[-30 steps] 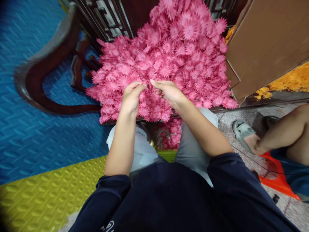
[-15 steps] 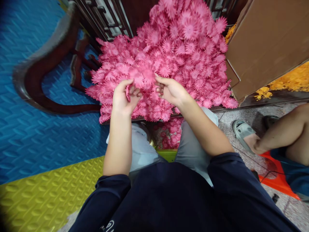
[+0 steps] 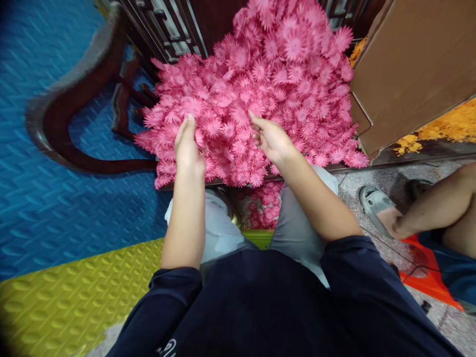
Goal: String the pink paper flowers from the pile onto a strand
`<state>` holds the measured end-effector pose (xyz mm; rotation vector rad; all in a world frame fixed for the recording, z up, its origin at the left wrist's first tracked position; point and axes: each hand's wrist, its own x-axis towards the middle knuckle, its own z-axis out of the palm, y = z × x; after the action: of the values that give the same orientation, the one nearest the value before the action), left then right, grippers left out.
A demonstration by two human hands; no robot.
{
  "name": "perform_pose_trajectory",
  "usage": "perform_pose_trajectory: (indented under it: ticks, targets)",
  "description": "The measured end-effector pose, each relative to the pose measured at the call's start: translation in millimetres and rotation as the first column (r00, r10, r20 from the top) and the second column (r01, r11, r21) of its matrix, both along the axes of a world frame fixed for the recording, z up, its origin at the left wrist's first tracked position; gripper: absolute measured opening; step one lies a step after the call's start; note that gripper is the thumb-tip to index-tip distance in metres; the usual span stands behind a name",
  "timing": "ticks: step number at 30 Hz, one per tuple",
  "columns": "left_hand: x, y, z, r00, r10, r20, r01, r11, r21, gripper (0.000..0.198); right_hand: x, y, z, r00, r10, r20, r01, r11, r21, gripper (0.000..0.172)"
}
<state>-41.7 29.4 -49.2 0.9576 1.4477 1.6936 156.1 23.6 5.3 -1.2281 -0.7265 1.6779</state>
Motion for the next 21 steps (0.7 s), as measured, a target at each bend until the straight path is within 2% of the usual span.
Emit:
perform_pose_trajectory:
  ticks: [2, 5, 7, 15, 18, 21]
  targets:
    - [15, -3, 6.0, 0.999, 0.022, 0.028, -0.022, 1.0, -0.007, 0.027, -3, -1, -1.7, 1.0, 0.018, -0.012, -0.018, 1.0, -0.004, 0.013]
    - [36, -12, 18.6, 0.996, -0.073, 0.047, 0.074, 0.997, -0.012, 0.022, -9, -4, -3.9, 0.999, 0.02, -0.03, -0.02, 1.0, 0.005, 0.012]
    - [44, -18, 25.7, 0.995, -0.095, 0.044, 0.095, 0.995, -0.002, 0.013, -12, -4, -5.7, 0.999, 0.012, -0.033, -0.011, 1.0, 0.019, 0.011]
    - [53, -31, 39.0, 0.96, -0.261, -0.098, 0.266, 0.963, 0.038, 0.009, -14, -9, -3.8, 1.0, 0.011, -0.01, -0.01, 0.996, 0.093, 0.009]
    - [54, -32, 39.3, 0.965, -0.231, -0.124, 0.241, 0.967, 0.079, 0.006, -16, -10, -4.3, 0.999, 0.054, 0.007, -0.054, 0.993, 0.106, 0.011]
    - [54, -32, 39.8, 0.98, -0.193, -0.05, 0.197, 0.976, 0.09, 0.004, -16, -10, -5.7, 0.996, 0.087, 0.015, -0.088, 0.989, 0.118, 0.018]
